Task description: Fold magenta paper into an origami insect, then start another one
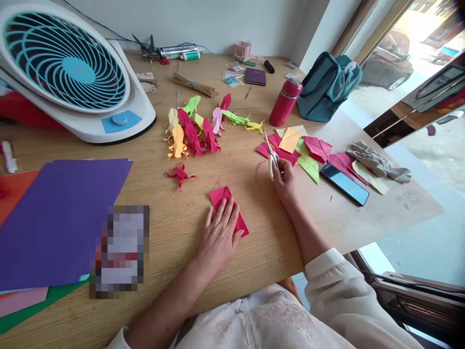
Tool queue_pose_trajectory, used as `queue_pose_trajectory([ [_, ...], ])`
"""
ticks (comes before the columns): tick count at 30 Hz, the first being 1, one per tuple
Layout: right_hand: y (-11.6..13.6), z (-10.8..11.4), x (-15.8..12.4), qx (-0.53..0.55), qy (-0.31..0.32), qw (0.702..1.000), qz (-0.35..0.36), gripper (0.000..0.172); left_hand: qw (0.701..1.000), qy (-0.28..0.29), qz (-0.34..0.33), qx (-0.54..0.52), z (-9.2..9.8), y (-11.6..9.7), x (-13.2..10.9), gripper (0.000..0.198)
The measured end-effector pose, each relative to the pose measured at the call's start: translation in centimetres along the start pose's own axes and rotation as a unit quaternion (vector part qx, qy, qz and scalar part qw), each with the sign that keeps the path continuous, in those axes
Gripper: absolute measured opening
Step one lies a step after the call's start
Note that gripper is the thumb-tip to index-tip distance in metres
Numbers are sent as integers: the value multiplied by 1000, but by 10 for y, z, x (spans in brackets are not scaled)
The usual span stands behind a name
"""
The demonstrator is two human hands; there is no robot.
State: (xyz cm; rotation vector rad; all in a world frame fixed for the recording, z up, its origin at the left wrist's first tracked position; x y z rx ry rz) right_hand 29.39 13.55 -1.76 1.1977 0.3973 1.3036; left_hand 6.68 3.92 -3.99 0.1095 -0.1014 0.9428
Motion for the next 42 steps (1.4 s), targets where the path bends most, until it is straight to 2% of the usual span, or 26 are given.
queue_pose_trajectory([
  [4,21,5,-25,123,58,990,-45,29,1000,13,10,12,-2,1,1,69],
  [6,27,11,-47,284,98,945,-129,27,1000,18,12,13,-3,1,0,74],
  [8,36,16,-76,373,171,893,-186,27,1000,22,15,8,-2,2,-1,83],
  [12,39,29,-140,419,303,803,-296,33,999,33,20,-4,-2,0,-3,103],
  [14,37,35,-163,419,336,780,-322,33,999,36,20,-5,-2,0,-4,104],
  [18,26,43,-177,431,309,776,-342,34,1000,14,-11,-5,4,-3,-5,94],
  [23,23,35,-168,452,285,784,-315,32,996,-42,-76,2,22,-6,-10,61],
  [31,21,35,-165,473,286,780,-294,28,981,-112,-148,48,52,-13,-27,26],
  [34,16,38,-165,472,271,783,-300,27,978,-132,-154,48,64,-13,-29,24],
  [37,14,40,-165,465,267,793,-290,27,981,-138,-129,39,69,-6,-29,25],
  [39,13,40,-166,461,271,797,-281,26,987,-116,-104,25,63,-2,-29,29],
  [42,10,40,-167,464,274,795,-278,24,996,-46,-71,19,41,0,-31,51],
])
Point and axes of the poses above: each hand's wrist, its own x-axis towards the middle knuckle, its own z-axis out of the back of the hand, y = z × x, the point moved 9 cm from there along x, towards the middle knuckle, and after that the axes turned 14 degrees about x, right-handed, at the moved point
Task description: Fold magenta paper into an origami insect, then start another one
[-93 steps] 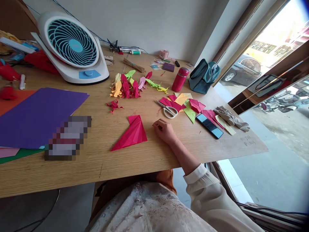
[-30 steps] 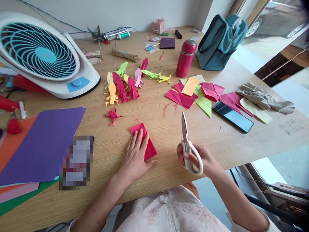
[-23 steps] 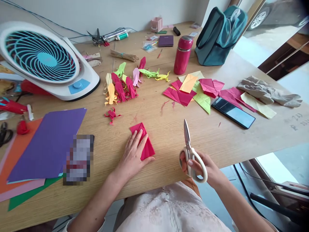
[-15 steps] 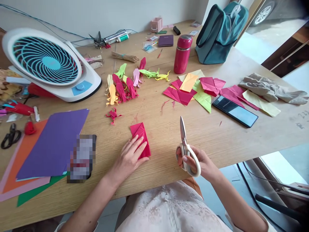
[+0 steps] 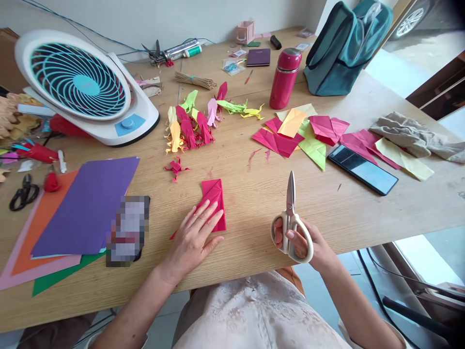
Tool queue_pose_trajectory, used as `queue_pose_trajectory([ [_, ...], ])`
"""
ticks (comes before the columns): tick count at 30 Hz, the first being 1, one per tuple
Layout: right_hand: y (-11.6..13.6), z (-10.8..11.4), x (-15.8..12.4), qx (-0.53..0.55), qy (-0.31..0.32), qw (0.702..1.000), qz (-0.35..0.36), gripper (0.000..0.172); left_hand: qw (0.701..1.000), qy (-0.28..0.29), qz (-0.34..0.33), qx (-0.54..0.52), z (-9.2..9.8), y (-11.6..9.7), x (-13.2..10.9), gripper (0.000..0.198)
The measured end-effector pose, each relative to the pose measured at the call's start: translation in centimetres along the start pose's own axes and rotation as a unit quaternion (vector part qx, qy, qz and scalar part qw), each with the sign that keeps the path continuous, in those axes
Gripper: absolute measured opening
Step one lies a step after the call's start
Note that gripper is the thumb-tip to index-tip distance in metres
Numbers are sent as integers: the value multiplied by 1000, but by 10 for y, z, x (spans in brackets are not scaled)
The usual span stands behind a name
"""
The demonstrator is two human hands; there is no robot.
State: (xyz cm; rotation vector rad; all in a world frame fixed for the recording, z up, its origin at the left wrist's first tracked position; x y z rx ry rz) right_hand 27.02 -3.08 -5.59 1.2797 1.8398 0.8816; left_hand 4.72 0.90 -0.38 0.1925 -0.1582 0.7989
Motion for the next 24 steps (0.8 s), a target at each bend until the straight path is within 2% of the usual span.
queue_pose_trajectory([
  [3,0,1,0,-1,-1,1000,0,25,997,73,10,8,-22,-4,-8,68],
  [5,1,0,0,-9,-3,1000,4,27,995,100,8,14,-29,-9,-15,73],
  [13,2,0,1,-5,-21,1000,1,30,991,122,-44,32,-19,-48,-51,101],
  [15,1,1,1,1,-18,1000,-1,28,993,97,-41,46,-14,-57,-60,88],
  [19,-1,5,-1,-7,-30,1000,3,30,998,11,-19,59,1,-70,-76,49],
  [24,-3,7,-3,-9,-41,999,12,29,997,-67,-9,26,19,-80,-87,40],
])
Point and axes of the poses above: each hand's wrist, its own x-axis towards the middle knuckle, its own z-axis out of the back of the hand, y = z × x, the point moved 9 cm from there along x, towards the middle knuckle, and after that the axes turned 14 degrees about x, right-handed, at the moved point
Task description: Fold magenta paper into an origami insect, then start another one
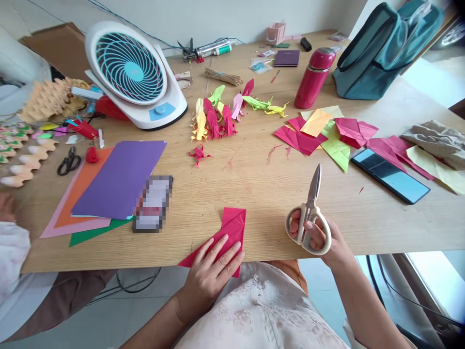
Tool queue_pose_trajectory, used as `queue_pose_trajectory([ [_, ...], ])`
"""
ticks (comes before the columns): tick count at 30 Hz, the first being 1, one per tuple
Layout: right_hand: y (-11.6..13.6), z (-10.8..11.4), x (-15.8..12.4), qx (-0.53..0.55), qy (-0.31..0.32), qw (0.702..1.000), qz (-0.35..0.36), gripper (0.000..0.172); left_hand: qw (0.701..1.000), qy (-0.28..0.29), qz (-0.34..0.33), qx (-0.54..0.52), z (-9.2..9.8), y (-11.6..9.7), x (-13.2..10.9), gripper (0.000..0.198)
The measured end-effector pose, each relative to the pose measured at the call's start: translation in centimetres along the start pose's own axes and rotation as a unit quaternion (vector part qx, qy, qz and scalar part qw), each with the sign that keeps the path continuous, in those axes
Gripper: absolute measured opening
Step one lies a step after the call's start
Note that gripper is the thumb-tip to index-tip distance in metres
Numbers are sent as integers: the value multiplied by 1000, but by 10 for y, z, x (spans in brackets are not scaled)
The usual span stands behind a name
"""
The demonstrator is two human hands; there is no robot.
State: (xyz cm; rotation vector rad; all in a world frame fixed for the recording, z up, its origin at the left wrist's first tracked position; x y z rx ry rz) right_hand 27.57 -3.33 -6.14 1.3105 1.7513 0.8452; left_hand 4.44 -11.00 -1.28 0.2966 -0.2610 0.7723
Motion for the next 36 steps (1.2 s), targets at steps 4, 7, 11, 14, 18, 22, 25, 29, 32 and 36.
queue_pose_trajectory([
  [4,-1,0,-1,-3,3,1000,8,26,999,-33,0,-34,9,2,-1,37],
  [7,-1,1,-2,-13,1,1000,13,27,995,-59,14,-81,24,13,3,33],
  [11,0,0,-2,-15,6,1000,16,27,983,-38,88,-160,49,47,19,33],
  [14,2,-3,-4,-17,20,999,22,27,957,2,193,-215,60,87,32,22],
  [18,3,-18,-15,-43,67,997,1,30,912,63,296,-275,53,134,48,19],
  [22,-4,-43,-38,-62,166,982,-62,46,842,119,336,-405,25,157,69,26],
  [25,-9,-52,-53,-70,221,967,-108,55,791,124,346,-489,4,161,87,28],
  [29,-13,-55,-66,-48,267,948,-165,55,716,136,376,-573,-27,158,101,35],
  [32,-14,-54,-71,-22,273,944,-184,51,664,133,376,-632,-41,150,109,32],
  [36,-20,-54,-71,29,287,944,-160,53,632,151,380,-658,-49,138,113,29],
])
Point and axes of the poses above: each hand's wrist, its own x-axis towards the middle knuckle, its own z-axis out of the back of the hand, y = z × x, the point moved 9 cm from there along x, towards the middle knuckle, and after that the axes turned 14 degrees about x, right-handed, at the moved point
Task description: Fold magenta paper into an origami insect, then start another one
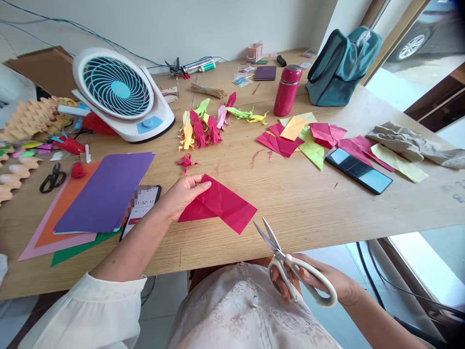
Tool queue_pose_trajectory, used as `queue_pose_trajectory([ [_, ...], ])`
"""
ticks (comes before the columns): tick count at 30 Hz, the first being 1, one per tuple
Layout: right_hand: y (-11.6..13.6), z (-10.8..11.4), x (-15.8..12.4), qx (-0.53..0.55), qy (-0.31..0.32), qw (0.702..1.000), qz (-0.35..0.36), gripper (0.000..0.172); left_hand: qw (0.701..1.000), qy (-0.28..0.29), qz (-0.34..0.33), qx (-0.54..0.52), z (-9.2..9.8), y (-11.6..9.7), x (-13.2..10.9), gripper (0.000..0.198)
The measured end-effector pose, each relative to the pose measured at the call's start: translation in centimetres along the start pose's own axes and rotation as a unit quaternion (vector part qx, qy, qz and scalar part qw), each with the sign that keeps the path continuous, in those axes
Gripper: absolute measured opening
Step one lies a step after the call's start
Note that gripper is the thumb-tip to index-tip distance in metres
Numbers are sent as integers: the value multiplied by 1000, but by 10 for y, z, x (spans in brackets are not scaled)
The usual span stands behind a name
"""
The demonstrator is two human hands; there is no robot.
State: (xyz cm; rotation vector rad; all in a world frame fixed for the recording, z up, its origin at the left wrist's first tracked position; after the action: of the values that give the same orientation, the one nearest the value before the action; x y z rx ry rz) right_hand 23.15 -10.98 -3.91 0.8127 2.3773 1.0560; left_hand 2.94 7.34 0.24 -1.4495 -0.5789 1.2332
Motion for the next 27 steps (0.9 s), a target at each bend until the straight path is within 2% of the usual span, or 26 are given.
queue_pose_trajectory([
  [4,-2,1,5,6,25,999,36,58,1000,11,18,1,-10,5,1,32],
  [10,-2,-1,8,30,31,997,57,60,999,23,13,18,-16,10,2,31],
  [14,-12,1,8,53,23,996,66,61,999,31,29,31,-22,16,3,33],
  [23,-35,2,5,208,8,977,41,64,990,84,49,100,-41,36,14,36],
  [27,-43,3,5,272,4,962,29,65,978,117,4,175,-45,29,23,35],
])
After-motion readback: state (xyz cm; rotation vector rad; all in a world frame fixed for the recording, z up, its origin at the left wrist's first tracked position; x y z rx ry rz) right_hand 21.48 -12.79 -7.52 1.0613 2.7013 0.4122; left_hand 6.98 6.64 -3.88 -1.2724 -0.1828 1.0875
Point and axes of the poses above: each hand's wrist, its own x-axis towards the middle knuckle, its own z-axis out of the back of the hand, y = z × x, the point moved 9 cm from there along x, towards the middle knuckle, and after that the axes turned 14 degrees about x, right-handed, at the moved point
